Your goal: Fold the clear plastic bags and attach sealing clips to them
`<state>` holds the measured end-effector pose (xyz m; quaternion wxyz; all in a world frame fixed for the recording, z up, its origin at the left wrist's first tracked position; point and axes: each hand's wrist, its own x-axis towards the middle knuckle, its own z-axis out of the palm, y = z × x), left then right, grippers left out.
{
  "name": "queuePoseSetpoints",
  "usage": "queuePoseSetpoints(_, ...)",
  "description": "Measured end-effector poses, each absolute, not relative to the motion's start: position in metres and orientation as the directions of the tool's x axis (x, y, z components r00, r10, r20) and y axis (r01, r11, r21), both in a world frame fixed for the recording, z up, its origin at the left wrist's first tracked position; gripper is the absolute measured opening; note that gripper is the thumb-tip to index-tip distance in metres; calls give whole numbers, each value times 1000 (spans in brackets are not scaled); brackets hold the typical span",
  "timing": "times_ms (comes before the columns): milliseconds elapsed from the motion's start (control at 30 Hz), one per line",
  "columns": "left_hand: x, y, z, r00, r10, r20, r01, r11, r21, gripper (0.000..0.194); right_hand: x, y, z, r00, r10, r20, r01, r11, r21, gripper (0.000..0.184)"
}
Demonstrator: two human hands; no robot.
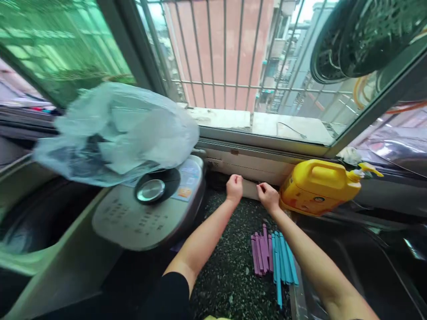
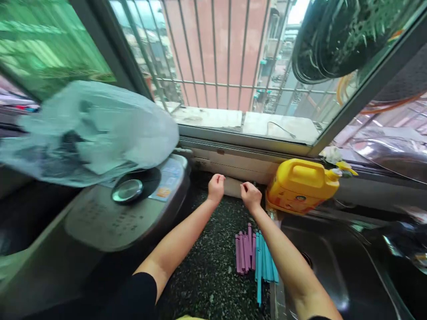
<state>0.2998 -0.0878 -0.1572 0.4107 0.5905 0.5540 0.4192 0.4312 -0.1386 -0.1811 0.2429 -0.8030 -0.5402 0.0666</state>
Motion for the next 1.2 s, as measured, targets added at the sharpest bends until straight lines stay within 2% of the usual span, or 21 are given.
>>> queuePoseSetpoints(67, 289, -110, -124, 65, 985, 158, 237, -169, 957, 24, 410, -138, -153, 278, 887, 369, 830, -28, -557, 32)
queuePoseSetpoints(133, 267, -128, -91, 131, 908, 397, 82, -409, 909, 29, 383, -136, -123, 163, 830, 534, 784, 219, -581, 31)
queuePoseSetpoints(233, 216, -138, -53, 127, 804, 581, 85, -592, 801, 37, 336, -130, -78, 27, 784, 620, 773, 378, -510, 26)
queuePoseSetpoints(300, 177, -131, -40, 92, 776, 623, 214, -627, 749, 41, 306, -123, -54, -82, 786, 612, 812, 409, -417, 25)
queuePoseSetpoints(367, 140, -118, -35, 70, 785, 616, 382, -592, 710, 42, 280, -112, -36, -176, 798, 577, 853, 416, -316, 25)
queuePoseSetpoints(467, 93, -98, -37, 41, 846, 531, 620, -439, 650, 38, 248, -91, -15, -249, 820, 515, 893, 400, -205, 25)
queuePoseSetpoints(567, 54, -82, -39, -34, 887, 460, 755, -279, 593, 28, 223, -71, -1, -353, 821, 449, 905, 421, -59, 26)
queuePoseSetpoints(700, 16, -62, -39, -103, 880, 464, 816, -192, 546, 21, 197, -52, 7, -474, 805, 357, 879, 458, 136, 27)
queuePoseSetpoints(833, -3, -43, -39, -79, 881, 467, 844, -190, 502, 17, 185, -42, 5, -507, 806, 305, 861, 456, 225, 22)
queuePoseSetpoints(900, -3, -37, -40, -63, 882, 467, 841, -204, 500, 15, 183, -39, 4, -524, 799, 295, 849, 462, 256, 26)
queuePoseSetpoints(1000, 8, -32, -42, 46, 854, 518, 816, -331, 474, 16, 185, -39, 4, -519, 770, 371, 855, 457, 246, 29)
queuePoseSetpoints(1100, 26, -31, -40, 199, 733, 651, 769, -528, 359, 22, 193, -45, 9, -511, 702, 496, 858, 457, 236, 29)
queuePoseSetpoints(1200, 41, -27, -33, 220, 641, 735, 757, -587, 286, 23, 211, -59, 21, -514, 589, 623, 849, 455, 270, 27)
